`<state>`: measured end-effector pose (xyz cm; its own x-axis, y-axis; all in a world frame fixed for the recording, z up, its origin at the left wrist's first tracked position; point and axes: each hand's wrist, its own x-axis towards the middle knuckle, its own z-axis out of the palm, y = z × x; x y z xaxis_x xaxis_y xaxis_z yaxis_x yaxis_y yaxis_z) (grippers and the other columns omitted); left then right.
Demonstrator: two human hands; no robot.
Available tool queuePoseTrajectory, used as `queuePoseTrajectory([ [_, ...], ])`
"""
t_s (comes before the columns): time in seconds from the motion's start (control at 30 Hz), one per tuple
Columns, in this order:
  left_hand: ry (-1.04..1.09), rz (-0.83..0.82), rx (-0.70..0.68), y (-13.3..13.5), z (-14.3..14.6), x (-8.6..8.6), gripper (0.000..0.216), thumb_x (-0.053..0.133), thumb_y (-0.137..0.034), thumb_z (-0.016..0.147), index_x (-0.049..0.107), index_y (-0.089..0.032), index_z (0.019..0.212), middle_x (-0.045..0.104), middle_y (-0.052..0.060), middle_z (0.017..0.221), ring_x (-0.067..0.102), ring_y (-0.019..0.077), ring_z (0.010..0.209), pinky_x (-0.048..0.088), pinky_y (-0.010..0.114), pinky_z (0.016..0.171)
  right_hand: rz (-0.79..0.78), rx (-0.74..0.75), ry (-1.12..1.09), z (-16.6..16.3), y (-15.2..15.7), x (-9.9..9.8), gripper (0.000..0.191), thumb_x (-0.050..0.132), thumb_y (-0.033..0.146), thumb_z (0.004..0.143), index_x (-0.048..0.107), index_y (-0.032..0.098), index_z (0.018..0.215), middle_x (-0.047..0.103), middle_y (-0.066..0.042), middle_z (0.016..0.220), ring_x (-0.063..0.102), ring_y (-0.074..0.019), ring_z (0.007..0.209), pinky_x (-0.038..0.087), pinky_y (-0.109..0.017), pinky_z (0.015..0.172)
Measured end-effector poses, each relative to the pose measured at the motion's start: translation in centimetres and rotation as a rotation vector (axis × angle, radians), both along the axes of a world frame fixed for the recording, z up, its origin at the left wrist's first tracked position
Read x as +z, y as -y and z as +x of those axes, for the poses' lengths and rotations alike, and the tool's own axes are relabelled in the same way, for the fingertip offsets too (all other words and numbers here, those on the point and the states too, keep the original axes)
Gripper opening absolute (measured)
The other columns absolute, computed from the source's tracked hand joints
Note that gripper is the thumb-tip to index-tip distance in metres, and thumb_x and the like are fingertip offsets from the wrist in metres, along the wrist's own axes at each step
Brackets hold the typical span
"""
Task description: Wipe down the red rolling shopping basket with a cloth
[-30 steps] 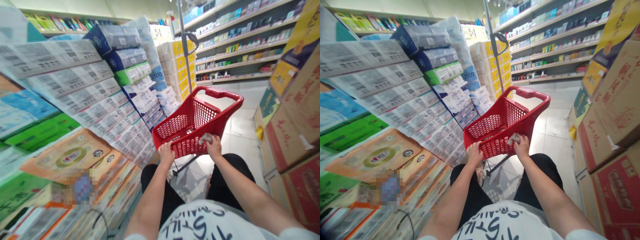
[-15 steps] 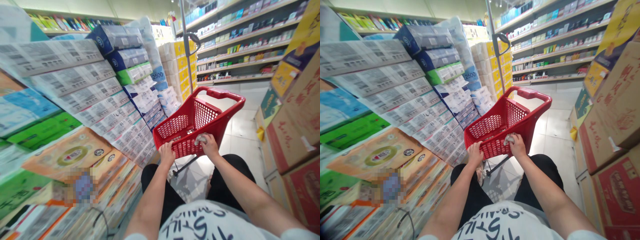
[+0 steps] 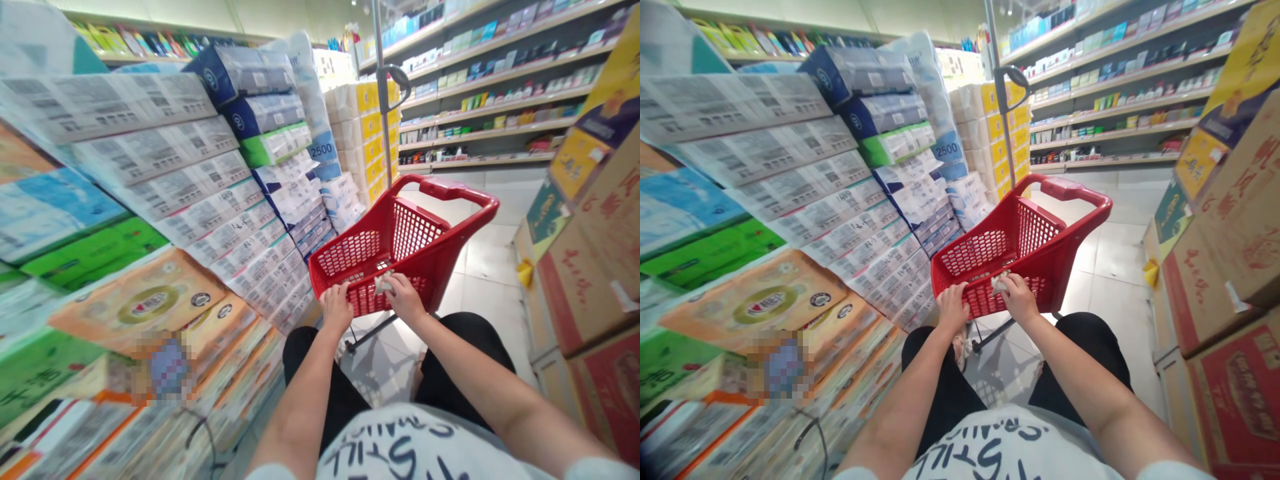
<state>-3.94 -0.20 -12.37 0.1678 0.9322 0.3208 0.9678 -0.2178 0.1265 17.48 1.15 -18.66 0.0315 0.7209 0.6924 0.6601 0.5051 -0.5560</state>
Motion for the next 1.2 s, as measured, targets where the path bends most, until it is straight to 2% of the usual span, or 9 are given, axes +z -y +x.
queuePoseTrajectory([
  [0.2,0.003,-0.010,-0.032,0.0,-0.3,-0.1,0.057,0.050,-0.016,0.075,0.044,-0.026,0.131,0.055,0.005,0.112,0.047,0.0226,0.105,0.029,0.041,0.101,0.053,0.052,0.077,-1.1,0.1,1.1,0.031,0.047,0.010,0.080,0.063,0.020,0.104,0.058,-0.009,0.102,0.056,-0.0228,0.099,0.051,-0.038,0.089],
  [0.33,-0.014,-0.020,-0.028,0.1,-0.3,0.2,0.057,0.050,-0.017,0.076,0.044,-0.025,0.132,0.054,0.005,0.114,0.047,0.0233,0.105,0.030,0.041,0.099,0.105,0.053,0.106,-1.8,-0.1,2.2,0.033,0.048,0.009,0.082,0.063,0.021,0.109,0.058,-0.009,0.107,0.053,-0.0228,0.104,0.047,-0.039,0.094],
  [0.53,-0.019,-0.067,-0.056,0.5,-0.5,0.8,0.061,0.051,-0.017,0.076,0.041,-0.027,0.135,0.054,0.005,0.118,0.046,0.0236,0.107,0.031,0.040,0.098,0.006,0.107,0.294,-2.3,0.6,2.7,0.030,0.049,0.005,0.078,0.065,0.020,0.098,0.059,-0.008,0.098,0.052,-0.0224,0.095,0.049,-0.035,0.084],
  [0.77,-0.005,-0.045,-0.062,0.7,-0.5,0.9,0.061,0.052,-0.016,0.075,0.042,-0.027,0.135,0.054,0.006,0.117,0.047,0.0239,0.106,0.032,0.041,0.098,0.044,0.090,0.264,-3.9,0.0,5.4,0.034,0.048,0.007,0.081,0.064,0.021,0.107,0.058,-0.009,0.105,0.051,-0.0244,0.101,0.046,-0.038,0.091],
  [0.83,0.000,-0.045,-0.074,0.7,-0.6,0.8,0.063,0.052,-0.016,0.075,0.040,-0.027,0.136,0.055,0.006,0.119,0.047,0.0236,0.108,0.031,0.040,0.099,0.040,0.109,0.262,-3.9,0.0,4.8,0.034,0.048,0.007,0.081,0.064,0.021,0.108,0.058,-0.010,0.106,0.051,-0.0246,0.101,0.046,-0.038,0.091],
  [0.9,0.013,-0.028,-0.097,0.7,-0.8,0.6,0.068,0.051,-0.015,0.075,0.036,-0.025,0.140,0.054,0.007,0.123,0.046,0.0235,0.112,0.031,0.040,0.100,0.014,0.137,0.285,-3.8,0.3,3.3,0.033,0.049,0.007,0.081,0.064,0.020,0.108,0.059,-0.010,0.106,0.051,-0.0243,0.101,0.046,-0.038,0.091],
  [1.07,0.055,-0.002,-0.120,0.5,-1.2,0.1,0.069,0.051,-0.014,0.073,0.036,-0.019,0.141,0.053,0.009,0.130,0.046,0.0236,0.118,0.031,0.040,0.102,-0.183,0.159,0.441,-3.9,1.5,-0.8,0.030,0.050,0.005,0.081,0.067,0.021,0.099,0.062,-0.007,0.100,0.055,-0.0214,0.097,0.047,-0.029,0.077],
  [1.13,0.071,-0.001,-0.118,0.5,-1.1,0.0,0.066,0.050,-0.013,0.073,0.040,-0.018,0.138,0.054,0.009,0.131,0.046,0.0233,0.119,0.031,0.040,0.103,-0.194,0.141,0.447,-4.4,1.6,-1.0,0.030,0.049,0.005,0.081,0.067,0.021,0.101,0.062,-0.007,0.101,0.055,-0.0207,0.097,0.046,-0.028,0.076],
  [1.2,0.084,-0.003,-0.114,0.5,-1.0,0.0,0.063,0.050,-0.013,0.073,0.043,-0.018,0.135,0.054,0.009,0.131,0.046,0.0231,0.119,0.031,0.040,0.104,-0.118,0.140,0.418,-5.1,1.6,0.1,0.030,0.048,0.006,0.083,0.066,0.020,0.103,0.062,-0.008,0.103,0.054,-0.0209,0.098,0.046,-0.029,0.079],
])
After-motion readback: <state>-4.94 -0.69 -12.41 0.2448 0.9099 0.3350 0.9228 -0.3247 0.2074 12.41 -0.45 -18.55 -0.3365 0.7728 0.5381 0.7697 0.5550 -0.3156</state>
